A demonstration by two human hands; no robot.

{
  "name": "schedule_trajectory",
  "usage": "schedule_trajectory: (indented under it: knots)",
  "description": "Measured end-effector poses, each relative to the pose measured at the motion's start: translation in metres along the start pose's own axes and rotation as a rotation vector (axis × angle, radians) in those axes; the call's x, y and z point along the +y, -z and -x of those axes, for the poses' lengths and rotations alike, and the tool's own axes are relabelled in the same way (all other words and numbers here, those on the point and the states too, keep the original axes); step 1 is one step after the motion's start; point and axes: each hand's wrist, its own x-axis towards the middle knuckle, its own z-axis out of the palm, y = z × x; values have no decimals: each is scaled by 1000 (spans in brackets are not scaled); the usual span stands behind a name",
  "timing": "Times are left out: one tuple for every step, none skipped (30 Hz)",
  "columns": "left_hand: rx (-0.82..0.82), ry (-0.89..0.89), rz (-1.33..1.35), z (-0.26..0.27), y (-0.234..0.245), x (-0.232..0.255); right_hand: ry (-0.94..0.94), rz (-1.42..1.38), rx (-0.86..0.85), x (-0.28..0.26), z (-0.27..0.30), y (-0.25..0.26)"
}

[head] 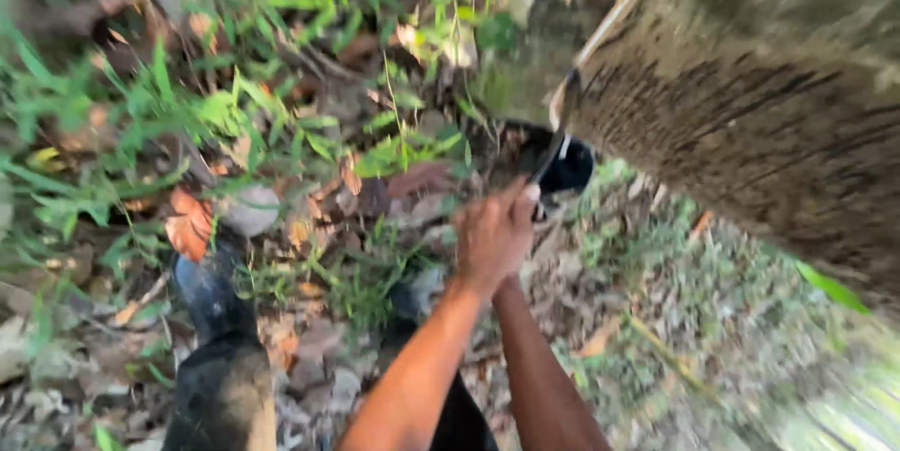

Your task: Tapping a rubber tree to harvest latex.

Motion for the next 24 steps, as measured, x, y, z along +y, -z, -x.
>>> schedule_trajectory:
  knots:
    - [3, -31, -10, -7, 9, 12, 53, 130, -139, -3, -5, -5]
    - [7, -36, -20, -4, 17, 20, 89, 260, -262, -5, 1, -5]
    - [23, -29, -21, -5, 8, 11, 74, 257, -270, -6, -4, 23]
    - [9, -8, 38, -4, -1, 1, 53, 211, -216, -7, -5, 51]
    - [-4, 11, 97, -2, -10, -8, 33, 166, -161, -8, -7, 79]
    - [-6, 19, 99, 14, -25, -17, 29, 168, -154, -15, 10, 112]
    - [10, 35, 92, 30, -38, -23, -57, 111, 120, -24, 29, 143]
    - [51, 12, 82, 25, -50, -28, -131, 49, 351, -29, 15, 171]
    - [74, -19, 79, 8, -42, -20, -128, 46, 313, -27, -8, 160]
    - [116, -32, 43, 10, -42, -12, 1, 947, 122, -35, -4, 156]
    - [157, -44, 6, 12, -44, -6, 158, 1828, -135, -42, 0, 155]
    - [159, -30, 9, 16, -50, -14, 142, 1833, -139, -45, -2, 171]
    - [131, 8, 60, 20, -56, -21, 58, 1291, -115, -48, -3, 187]
    - [98, 38, 114, 24, -63, -25, -9, 752, -79, -55, -5, 200]
    - [96, 43, 120, 38, -83, -39, -13, 758, -74, -73, 24, 188]
    - [66, 65, 182, 35, -100, -51, -36, 620, -130, -76, 14, 163]
    - [35, 85, 243, 32, -117, -63, -62, 483, -186, -72, 0, 128]
    - [57, 103, 257, 42, -123, -59, -128, 355, -215, -79, 12, 113]
    - [142, 52, 252, 51, -128, -56, -194, 226, -239, -84, 25, 99]
    - [236, -23, 236, 47, -130, -56, -251, 88, -282, -82, 20, 84]
    - [266, -29, 238, 26, -120, -48, -271, 91, -307, -81, -12, 111]
    - [319, -58, 198, 26, -116, -42, -147, 321, -322, -86, -18, 145]
    - [370, -87, 156, 24, -112, -36, -26, 552, -335, -91, -23, 179]
    - [373, -81, 167, 34, -120, -38, -32, 564, -334, -100, -10, 187]
